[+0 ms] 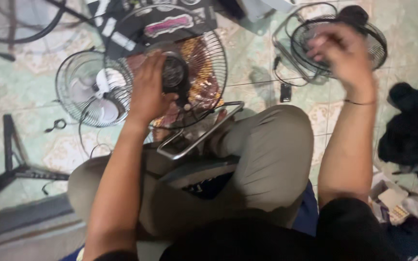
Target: The person disassembles a small table fan by removing the front grille and fan blades. They then use a screwdriver to adjust or tighten components within the fan's motor housing before reassembling the fan.
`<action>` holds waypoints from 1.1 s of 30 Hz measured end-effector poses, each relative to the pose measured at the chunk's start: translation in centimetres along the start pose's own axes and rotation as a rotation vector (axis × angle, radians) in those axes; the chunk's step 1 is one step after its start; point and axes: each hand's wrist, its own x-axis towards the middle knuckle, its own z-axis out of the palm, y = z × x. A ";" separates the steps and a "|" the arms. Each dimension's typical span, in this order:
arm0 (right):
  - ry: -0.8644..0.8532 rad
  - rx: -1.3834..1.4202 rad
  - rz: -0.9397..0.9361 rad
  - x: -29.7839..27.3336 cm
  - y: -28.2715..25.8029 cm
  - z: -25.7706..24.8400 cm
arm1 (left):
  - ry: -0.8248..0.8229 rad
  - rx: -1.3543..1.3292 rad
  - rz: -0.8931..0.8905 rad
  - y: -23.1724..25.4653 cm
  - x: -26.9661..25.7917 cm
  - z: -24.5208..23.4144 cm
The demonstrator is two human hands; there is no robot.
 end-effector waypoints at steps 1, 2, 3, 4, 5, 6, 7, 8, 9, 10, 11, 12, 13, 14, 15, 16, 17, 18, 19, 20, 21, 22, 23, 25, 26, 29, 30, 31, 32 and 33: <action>0.013 -0.112 0.030 0.2 4.3 -0.1 | 0.003 -0.007 0.002 0.0 0.1 -0.1; -0.017 -0.030 0.197 0.4 8.9 0.1 | 0.003 -0.017 0.004 0.1 0.2 -0.1; -0.043 -0.088 0.273 0.2 13.6 0.9 | -0.007 -0.003 0.002 0.1 0.4 -0.1; -0.060 -0.401 0.381 -0.9 17.9 1.4 | -0.016 0.011 -0.003 0.1 0.5 -0.2; -0.061 -0.618 0.267 -2.3 21.9 2.3 | -0.023 0.026 -0.007 0.2 0.7 -0.3; -0.094 -0.682 0.395 -3.3 25.2 3.3 | -0.028 0.028 -0.006 0.3 0.5 -0.5; -0.201 -0.735 0.665 -4.9 27.8 4.3 | -0.032 0.031 -0.006 0.6 0.3 -0.7; -0.155 -0.718 0.710 -5.9 29.5 5.0 | -0.022 0.039 -0.004 0.7 0.8 -0.7; -0.065 -0.684 0.732 -6.9 30.6 5.6 | -0.015 0.048 -0.003 0.9 1.2 -0.6; 0.004 -0.643 0.749 -8.0 31.4 7.0 | -0.020 0.065 -0.009 1.1 1.0 -0.8; 0.140 -0.606 0.734 -8.6 32.0 8.4 | -0.025 0.081 -0.015 1.1 1.3 -0.7; 0.270 -0.569 0.719 -8.9 32.4 10.0 | -0.022 0.086 -0.010 1.0 1.3 -0.7; 0.394 -0.553 0.703 -8.7 32.9 11.1 | -0.020 0.091 -0.006 0.9 1.3 -0.6; 0.485 -0.564 0.694 -8.4 33.4 11.9 | -0.018 0.096 -0.008 1.0 1.2 -0.6; 0.597 -0.578 0.682 -8.2 34.0 12.5 | -0.034 0.093 -0.018 1.1 1.3 -0.6; 0.532 -0.619 0.614 -7.6 34.6 12.6 | -0.041 0.097 -0.037 1.1 1.5 -0.7; 0.468 -0.656 0.544 -7.5 35.1 12.1 | -0.049 0.102 -0.057 1.2 1.7 -0.9; 0.387 -0.689 0.448 -6.4 35.5 11.7 | -0.041 0.078 -0.043 1.4 1.9 -1.0; 0.406 -0.706 0.414 -5.9 35.6 11.4 | -0.033 0.054 -0.029 1.3 2.2 -1.1; 0.406 -0.727 0.363 -4.8 35.6 10.9 | -0.022 0.044 -0.017 1.1 1.9 -1.0; 0.355 -0.749 0.302 -4.3 35.4 10.3 | -0.011 0.035 -0.004 0.7 1.7 -1.0; 0.323 -0.778 0.248 -4.8 34.6 10.0 | 0.001 0.055 0.006 0.3 1.8 -0.8; 0.247 -0.682 0.351 -4.7 33.7 10.3 | 0.013 0.076 0.016 0.0 1.5 -1.0; 0.104 -0.351 0.590 -5.2 30.8 9.2 | 0.046 -0.041 -0.010 -0.5 1.1 -1.0; 0.029 -0.106 0.702 -4.7 28.8 8.6 | 0.073 -0.097 -0.002 -0.8 1.4 -1.0; -0.087 0.330 0.701 -3.9 20.2 5.7 | 0.149 -0.147 -0.029 -1.0 1.7 -0.5; -0.139 0.390 0.658 -3.4 16.9 4.6 | 0.163 -0.141 -0.047 -1.1 1.8 -0.2; -0.211 0.439 0.510 -2.8 13.5 3.8 | 0.176 -0.136 -0.065 -1.3 1.8 0.2; -0.279 0.486 0.360 -2.5 10.1 3.2 | 0.188 -0.132 -0.078 -1.4 1.8 0.5; -0.325 0.580 0.307 -1.9 6.8 2.7 | 0.196 -0.149 -0.106 -1.5 1.6 0.9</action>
